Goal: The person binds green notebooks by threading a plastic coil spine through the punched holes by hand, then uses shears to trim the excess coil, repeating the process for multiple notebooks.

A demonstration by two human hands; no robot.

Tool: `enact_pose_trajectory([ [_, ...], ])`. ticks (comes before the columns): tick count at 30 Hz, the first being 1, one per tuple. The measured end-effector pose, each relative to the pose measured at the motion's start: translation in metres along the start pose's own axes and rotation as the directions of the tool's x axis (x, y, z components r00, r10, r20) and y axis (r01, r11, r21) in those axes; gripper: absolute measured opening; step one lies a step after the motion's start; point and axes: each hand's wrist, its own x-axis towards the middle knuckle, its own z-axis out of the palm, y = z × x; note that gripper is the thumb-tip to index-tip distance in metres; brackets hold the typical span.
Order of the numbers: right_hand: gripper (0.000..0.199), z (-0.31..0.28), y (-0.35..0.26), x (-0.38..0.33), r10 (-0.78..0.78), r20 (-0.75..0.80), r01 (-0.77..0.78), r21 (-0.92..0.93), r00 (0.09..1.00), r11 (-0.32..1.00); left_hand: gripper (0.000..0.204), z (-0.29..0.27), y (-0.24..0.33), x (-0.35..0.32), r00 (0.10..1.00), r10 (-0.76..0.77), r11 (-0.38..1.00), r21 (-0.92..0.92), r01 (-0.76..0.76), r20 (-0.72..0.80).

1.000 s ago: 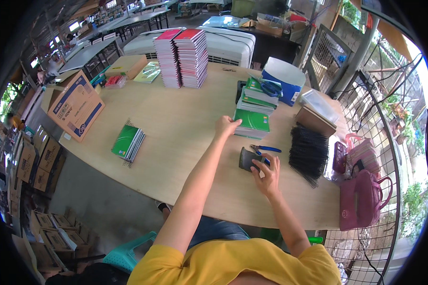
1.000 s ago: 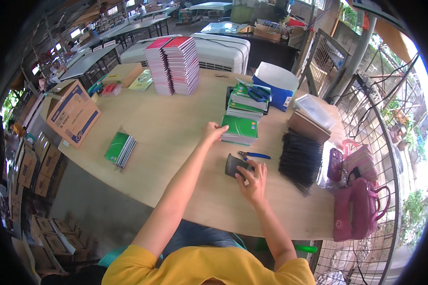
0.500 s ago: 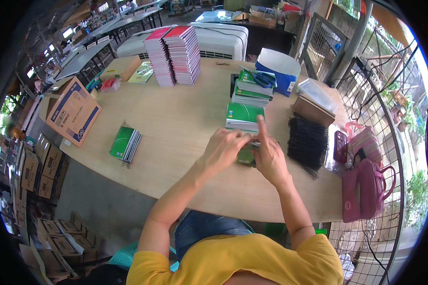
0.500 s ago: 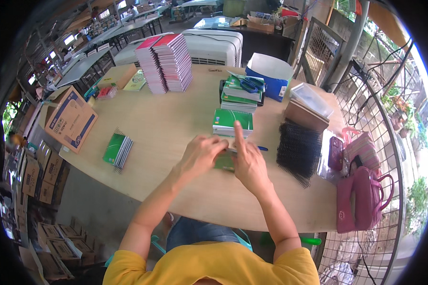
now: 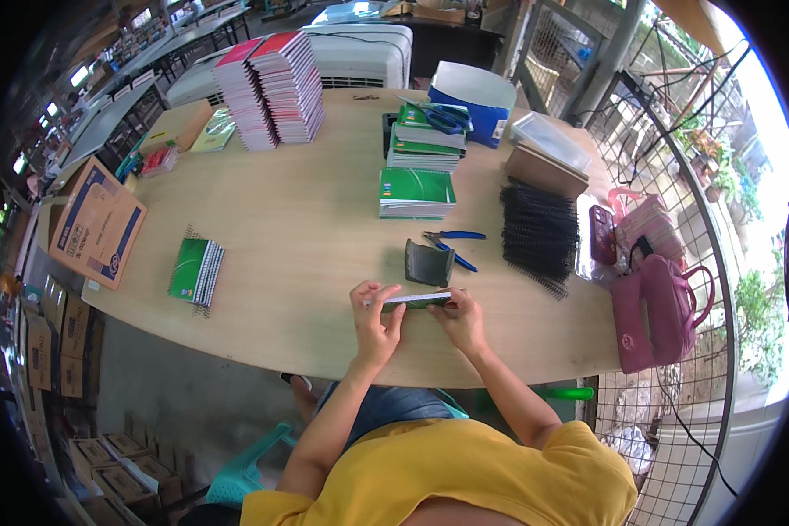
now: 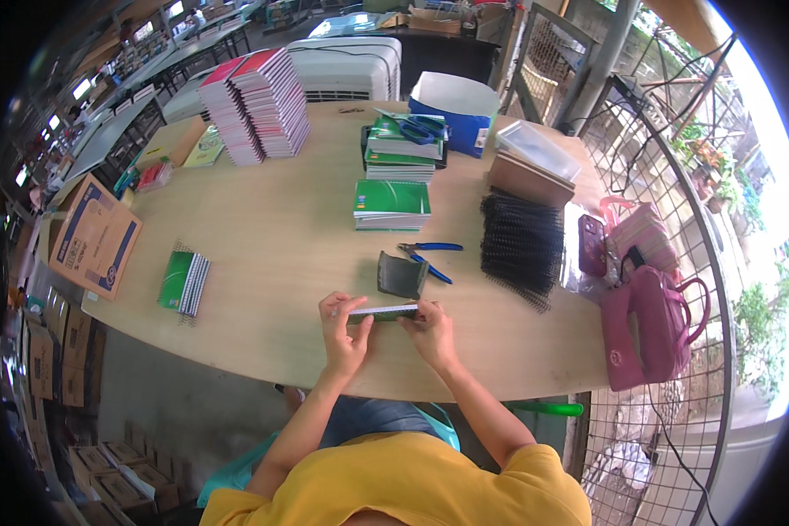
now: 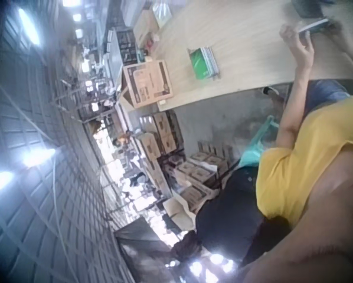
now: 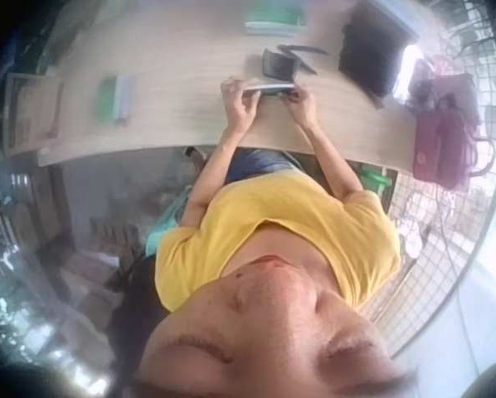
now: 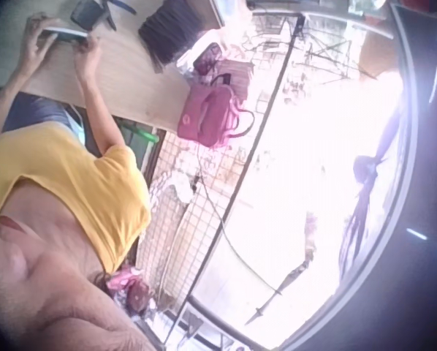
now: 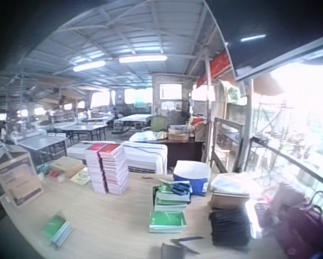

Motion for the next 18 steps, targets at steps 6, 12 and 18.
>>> enact_pose_trajectory([
  [6,0.025,-0.029,-0.001,0.009,-0.221,-0.112,0.223,0.01,0.969,0.975,0.022,0.004,-0.015,-0.009,0.994,-0.085,0.993,-0.08,0.091,0.074],
  [12,0.023,-0.11,0.052,0.036,-0.205,-0.32,-0.074,-0.679,0.925,0.73,0.03,0.005,-0.009,-0.004,0.985,-0.108,0.983,-0.132,0.126,0.135],
  [18,0.025,-0.116,0.042,0.034,-0.33,-0.013,0.247,-0.636,0.944,0.731,0.033,0.013,-0.004,-0.008,0.985,-0.134,0.985,-0.098,0.145,0.113],
])
